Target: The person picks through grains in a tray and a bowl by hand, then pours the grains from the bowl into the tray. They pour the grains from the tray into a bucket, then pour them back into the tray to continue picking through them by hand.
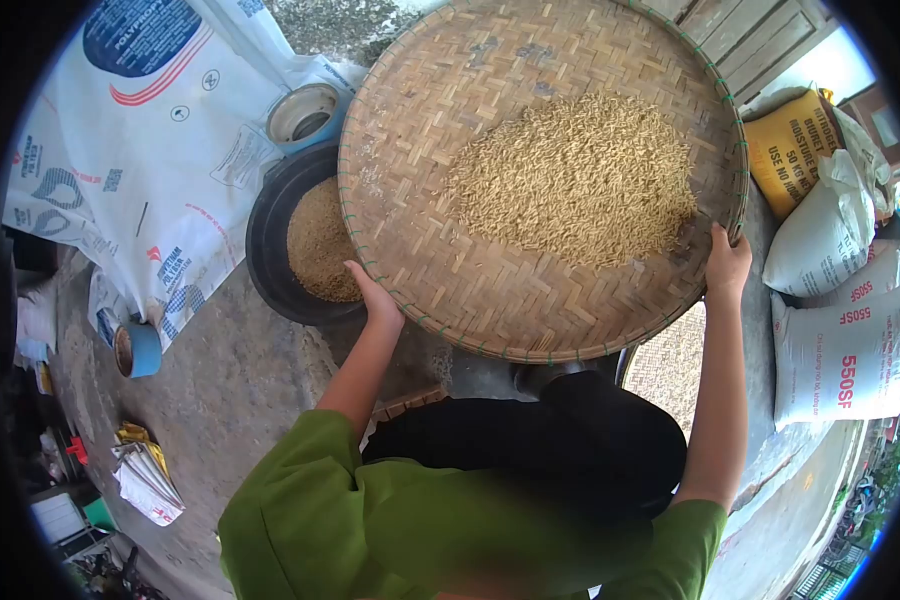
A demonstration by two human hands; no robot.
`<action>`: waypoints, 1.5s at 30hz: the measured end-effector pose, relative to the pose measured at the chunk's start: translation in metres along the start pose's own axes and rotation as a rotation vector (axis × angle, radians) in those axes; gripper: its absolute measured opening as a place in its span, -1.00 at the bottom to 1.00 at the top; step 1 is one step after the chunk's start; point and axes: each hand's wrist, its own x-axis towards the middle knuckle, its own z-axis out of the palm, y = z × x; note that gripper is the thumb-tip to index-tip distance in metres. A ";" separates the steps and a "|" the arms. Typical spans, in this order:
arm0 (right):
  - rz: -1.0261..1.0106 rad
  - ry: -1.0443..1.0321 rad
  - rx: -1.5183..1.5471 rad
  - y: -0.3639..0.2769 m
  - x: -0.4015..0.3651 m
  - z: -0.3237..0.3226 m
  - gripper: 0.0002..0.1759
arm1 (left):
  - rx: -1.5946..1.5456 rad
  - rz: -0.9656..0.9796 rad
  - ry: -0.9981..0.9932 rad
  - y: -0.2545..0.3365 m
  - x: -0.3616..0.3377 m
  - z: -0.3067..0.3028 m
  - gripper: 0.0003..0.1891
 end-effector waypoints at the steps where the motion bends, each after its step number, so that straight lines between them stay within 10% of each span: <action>1: -0.001 -0.004 0.001 0.001 0.001 0.006 -0.60 | -0.007 -0.003 0.011 -0.002 0.001 -0.003 -0.13; 23: -0.268 0.029 -0.041 -0.141 -0.023 -0.010 -0.57 | -0.109 -0.263 0.188 -0.001 -0.007 0.002 -0.12; 45: -0.332 0.045 -0.133 -0.204 -0.064 -0.017 -0.48 | -0.095 0.086 0.164 -0.007 0.101 -0.077 -0.31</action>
